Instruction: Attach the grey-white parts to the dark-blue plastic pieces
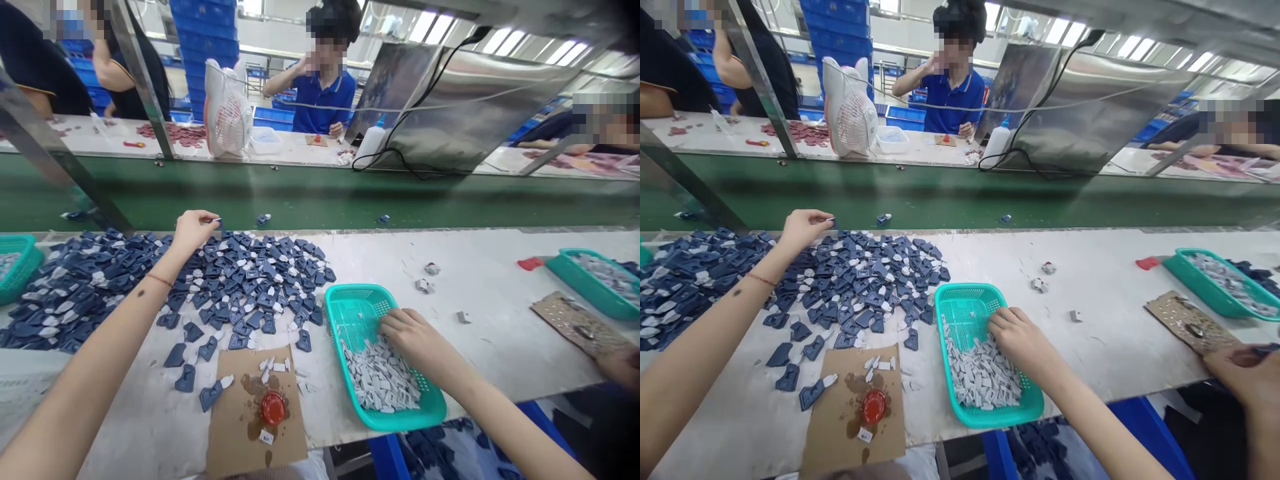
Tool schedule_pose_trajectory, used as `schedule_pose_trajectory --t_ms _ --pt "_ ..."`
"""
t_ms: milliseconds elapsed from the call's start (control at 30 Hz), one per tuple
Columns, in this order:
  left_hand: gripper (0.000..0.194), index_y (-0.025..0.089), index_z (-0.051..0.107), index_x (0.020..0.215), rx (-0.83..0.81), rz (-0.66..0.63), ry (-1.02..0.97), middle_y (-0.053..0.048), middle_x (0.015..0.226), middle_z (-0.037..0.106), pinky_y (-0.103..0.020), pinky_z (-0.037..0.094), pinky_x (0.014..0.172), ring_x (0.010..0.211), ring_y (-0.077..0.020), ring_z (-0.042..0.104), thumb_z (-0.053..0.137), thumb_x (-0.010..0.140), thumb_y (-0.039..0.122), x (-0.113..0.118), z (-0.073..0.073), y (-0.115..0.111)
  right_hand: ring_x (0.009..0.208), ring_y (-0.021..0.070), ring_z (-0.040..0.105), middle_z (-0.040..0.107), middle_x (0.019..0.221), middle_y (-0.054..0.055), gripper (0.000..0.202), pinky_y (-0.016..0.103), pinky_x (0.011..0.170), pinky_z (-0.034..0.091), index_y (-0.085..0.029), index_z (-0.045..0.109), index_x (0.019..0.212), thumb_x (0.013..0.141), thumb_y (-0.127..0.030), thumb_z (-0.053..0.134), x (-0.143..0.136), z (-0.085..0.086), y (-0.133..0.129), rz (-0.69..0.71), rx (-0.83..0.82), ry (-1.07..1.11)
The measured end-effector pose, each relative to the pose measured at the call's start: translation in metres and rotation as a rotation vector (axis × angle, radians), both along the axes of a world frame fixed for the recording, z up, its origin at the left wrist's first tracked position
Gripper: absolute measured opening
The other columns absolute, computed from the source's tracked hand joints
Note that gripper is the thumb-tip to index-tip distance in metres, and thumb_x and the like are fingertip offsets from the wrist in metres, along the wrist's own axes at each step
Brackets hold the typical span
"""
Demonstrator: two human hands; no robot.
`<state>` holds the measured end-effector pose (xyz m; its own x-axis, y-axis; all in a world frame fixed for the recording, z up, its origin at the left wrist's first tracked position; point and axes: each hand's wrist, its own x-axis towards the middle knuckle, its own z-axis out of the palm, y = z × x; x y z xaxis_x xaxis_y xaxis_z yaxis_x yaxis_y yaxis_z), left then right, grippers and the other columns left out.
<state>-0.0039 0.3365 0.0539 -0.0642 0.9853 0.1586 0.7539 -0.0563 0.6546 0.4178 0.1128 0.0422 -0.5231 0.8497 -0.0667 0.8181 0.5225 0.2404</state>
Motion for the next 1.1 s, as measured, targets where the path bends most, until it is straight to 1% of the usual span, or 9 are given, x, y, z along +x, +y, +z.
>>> schedule_pose_trajectory --t_ms 67,167,267,367,467,600,800,933,1100 --pt "0.032 0.009 0.075 0.099 -0.018 0.004 0.042 -0.014 0.096 0.075 -0.031 0.050 0.084 0.092 -0.0258 0.068 0.061 0.075 0.024 -0.001 -0.008 0.029 0.081 0.0250 0.060 0.067 0.079 0.008 0.025 0.040 0.074 0.045 -0.019 0.064 0.074 0.088 -0.007 0.047 0.000 0.002 0.003 -0.028 -0.034 0.056" --pt "0.030 0.010 0.075 0.097 -0.042 -0.021 0.109 -0.014 0.095 0.075 -0.033 0.049 0.084 0.093 -0.0273 0.068 0.059 0.074 0.022 -0.001 -0.018 0.058 0.084 0.0255 0.063 0.070 0.082 0.008 0.021 0.041 0.076 0.048 -0.020 0.067 0.082 0.092 -0.019 0.048 -0.007 0.006 0.008 -0.138 -0.139 0.287" --pt "0.028 0.011 0.075 0.093 -0.069 -0.060 0.181 -0.014 0.090 0.075 -0.038 0.048 0.085 0.092 -0.0313 0.066 0.060 0.070 0.019 0.003 -0.024 0.073 0.087 0.0235 0.066 0.072 0.091 0.007 0.020 0.039 0.078 0.052 -0.021 0.068 0.093 0.093 -0.025 0.049 -0.021 0.007 0.017 -0.252 -0.259 0.553" --pt "0.037 0.011 0.071 0.105 -0.039 -0.127 0.237 -0.017 0.103 0.072 -0.043 0.042 0.094 0.105 -0.0353 0.060 0.059 0.073 0.023 0.015 -0.024 0.079 0.084 0.0218 0.068 0.072 0.091 0.007 0.020 0.035 0.075 0.055 -0.021 0.068 0.093 0.092 -0.023 0.049 -0.032 0.000 0.023 -0.307 -0.298 0.644" --pt "0.042 0.011 0.067 0.115 -0.004 -0.240 0.264 -0.018 0.122 0.064 -0.043 0.033 0.104 0.119 -0.0358 0.051 0.057 0.078 0.029 0.034 -0.025 0.082 0.080 0.0219 0.067 0.069 0.088 0.007 0.021 0.035 0.070 0.055 -0.020 0.067 0.090 0.093 -0.023 0.047 -0.036 -0.009 0.022 -0.329 -0.274 0.625" --pt "0.044 0.013 0.066 0.115 -0.060 -0.344 0.263 -0.017 0.116 0.066 -0.041 0.040 0.097 0.110 -0.0344 0.056 0.061 0.076 0.033 0.059 -0.033 0.086 0.079 0.0213 0.065 0.065 0.093 0.008 0.024 0.036 0.071 0.054 -0.021 0.065 0.095 0.096 -0.024 0.041 -0.036 -0.017 0.015 -0.352 -0.225 0.609" --pt "0.029 0.014 0.071 0.092 -0.133 -0.299 0.178 -0.018 0.109 0.067 -0.045 0.041 0.094 0.108 -0.0377 0.057 0.067 0.063 0.016 0.069 -0.038 0.088 0.080 0.0205 0.064 0.062 0.090 0.008 0.025 0.036 0.072 0.054 -0.020 0.066 0.094 0.096 -0.023 0.041 -0.033 -0.024 0.018 -0.383 -0.149 0.646" --pt "0.020 0.015 0.070 0.080 -0.149 -0.206 0.017 -0.014 0.097 0.071 -0.045 0.043 0.095 0.105 -0.0369 0.060 0.068 0.061 0.013 0.064 -0.027 0.079 0.080 0.0215 0.064 0.064 0.088 0.008 0.026 0.036 0.072 0.054 -0.019 0.067 0.098 0.095 -0.023 0.041 -0.033 -0.024 0.018 -0.425 -0.101 0.671" --pt "0.032 0.006 0.068 0.101 -0.154 -0.117 -0.329 -0.016 0.098 0.072 -0.036 0.053 0.080 0.086 -0.0249 0.067 0.062 0.074 0.023 0.057 -0.001 0.044 0.076 0.0219 0.065 0.065 0.089 0.009 0.025 0.037 0.069 0.055 -0.018 0.065 0.102 0.094 -0.029 0.044 -0.036 -0.021 0.008 -0.501 -0.038 0.687"
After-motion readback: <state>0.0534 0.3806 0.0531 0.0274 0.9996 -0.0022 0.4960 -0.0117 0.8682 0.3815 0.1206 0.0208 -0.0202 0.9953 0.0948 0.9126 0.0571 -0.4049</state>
